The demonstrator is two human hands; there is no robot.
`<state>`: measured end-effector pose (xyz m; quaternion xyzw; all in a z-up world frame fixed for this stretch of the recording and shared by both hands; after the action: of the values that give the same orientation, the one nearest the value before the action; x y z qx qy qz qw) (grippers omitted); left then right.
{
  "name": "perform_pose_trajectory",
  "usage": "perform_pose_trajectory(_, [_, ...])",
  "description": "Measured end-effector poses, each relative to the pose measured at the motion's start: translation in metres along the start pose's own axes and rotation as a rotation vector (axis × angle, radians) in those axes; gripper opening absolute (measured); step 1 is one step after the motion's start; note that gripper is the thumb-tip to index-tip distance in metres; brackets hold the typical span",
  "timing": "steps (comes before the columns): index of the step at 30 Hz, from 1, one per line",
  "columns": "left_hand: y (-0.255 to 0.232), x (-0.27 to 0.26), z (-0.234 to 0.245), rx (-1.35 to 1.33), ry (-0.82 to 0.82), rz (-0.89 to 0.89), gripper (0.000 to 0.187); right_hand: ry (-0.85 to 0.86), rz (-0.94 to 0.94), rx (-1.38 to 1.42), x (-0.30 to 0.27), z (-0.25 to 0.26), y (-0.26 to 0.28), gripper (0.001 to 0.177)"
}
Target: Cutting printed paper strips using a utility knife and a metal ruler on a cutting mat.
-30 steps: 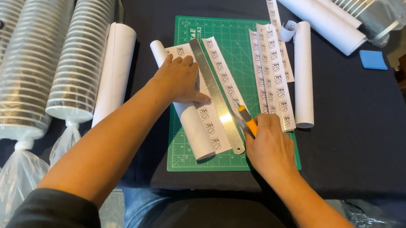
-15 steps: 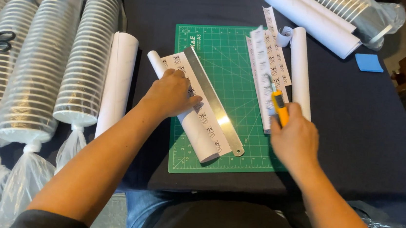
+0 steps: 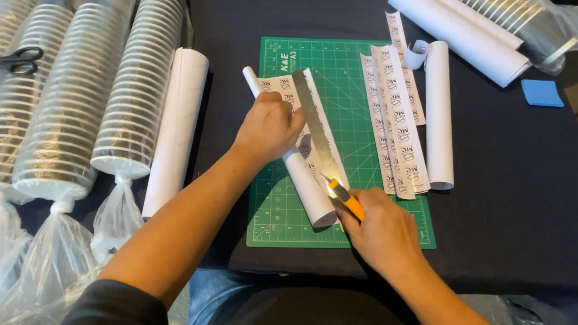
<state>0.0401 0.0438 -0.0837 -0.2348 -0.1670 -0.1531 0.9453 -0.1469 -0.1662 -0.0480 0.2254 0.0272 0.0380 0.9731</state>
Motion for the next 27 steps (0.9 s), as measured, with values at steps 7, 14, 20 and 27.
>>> perform_pose_trajectory(7, [-0.021,-0.011,0.025,0.151,0.31,-0.117,0.035,0.058,0.063,-0.133,0.001,-0.003,0.005,0.042])
perform_pose_trajectory(14, [-0.022,-0.022,0.06,0.23,0.633,-0.158,0.052,0.146,0.002,-0.15,0.003,-0.009,0.005,0.04])
perform_pose_trajectory(20, [-0.048,-0.057,0.1,0.29,0.736,-0.309,0.058,0.159,-0.034,-0.144,-0.002,0.004,0.019,0.044])
perform_pose_trajectory(27, [-0.078,-0.061,0.117,0.577,-0.018,-0.856,0.008,0.089,-0.108,-0.172,0.01,-0.004,-0.006,0.04])
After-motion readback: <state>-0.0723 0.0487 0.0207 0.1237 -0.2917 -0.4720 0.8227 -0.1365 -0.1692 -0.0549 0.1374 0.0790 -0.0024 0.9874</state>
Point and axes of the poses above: each hand's wrist, its own x-axis towards the middle knuckle, its own z-axis out of the back of the hand, y = z × x, the point moved 7 cm from there along x, towards the middle knuckle, and after that the axes turned 4 degrees about y, right-handed, at the moved point
